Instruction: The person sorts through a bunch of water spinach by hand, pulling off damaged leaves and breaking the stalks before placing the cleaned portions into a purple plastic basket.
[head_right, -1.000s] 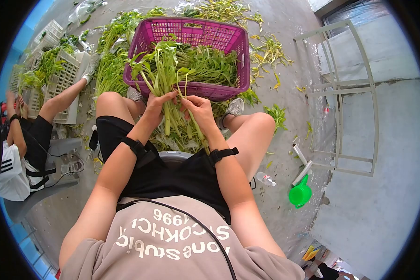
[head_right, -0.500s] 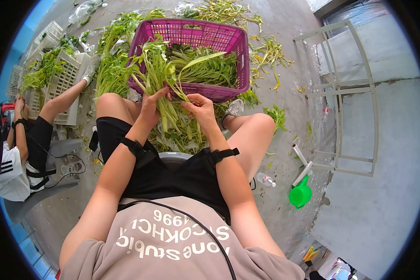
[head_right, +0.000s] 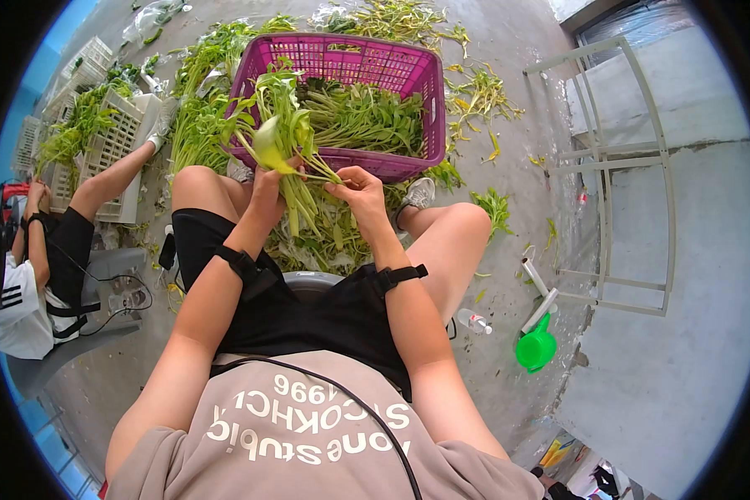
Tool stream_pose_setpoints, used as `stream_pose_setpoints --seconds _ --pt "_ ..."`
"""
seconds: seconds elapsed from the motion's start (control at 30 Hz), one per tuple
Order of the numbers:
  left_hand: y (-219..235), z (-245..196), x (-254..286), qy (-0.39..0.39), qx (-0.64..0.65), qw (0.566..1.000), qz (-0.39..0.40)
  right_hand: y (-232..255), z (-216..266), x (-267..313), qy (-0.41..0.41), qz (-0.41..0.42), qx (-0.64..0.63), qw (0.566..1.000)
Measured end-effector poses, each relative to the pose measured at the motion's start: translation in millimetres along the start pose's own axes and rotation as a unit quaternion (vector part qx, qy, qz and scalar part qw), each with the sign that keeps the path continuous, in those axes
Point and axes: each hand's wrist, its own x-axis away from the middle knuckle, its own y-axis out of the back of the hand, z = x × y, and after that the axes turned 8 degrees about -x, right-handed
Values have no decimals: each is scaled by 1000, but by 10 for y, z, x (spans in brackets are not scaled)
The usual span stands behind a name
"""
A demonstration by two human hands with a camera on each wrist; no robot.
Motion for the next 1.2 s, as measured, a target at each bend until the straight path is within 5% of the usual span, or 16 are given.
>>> stream_pose_setpoints --seconds 0.27,0.53,0.67,0.77,1.0,1.2 --pt "-7 13 -8 61 42 997 -28 -1 15 -12 -7 -16 -5 1000" --pt "-7 -2 6 -51 -38 998 16 26 -27 -24 -5 -19 -15 1000" --pt "44 46 -53 -31 -64 997 -15 41 -40 -27 -3 -17 -15 1000" --pt "72 -55 -70 -57 -59 996 -23 36 -27 -18 14 -23 -13 1000" --pt "429 -422 -179 -140 170 970 -100 105 29 -43 57 -86 39 994" --pt "375 -436 -142 -152 84 979 -108 80 28 -36 60 -96 54 992"
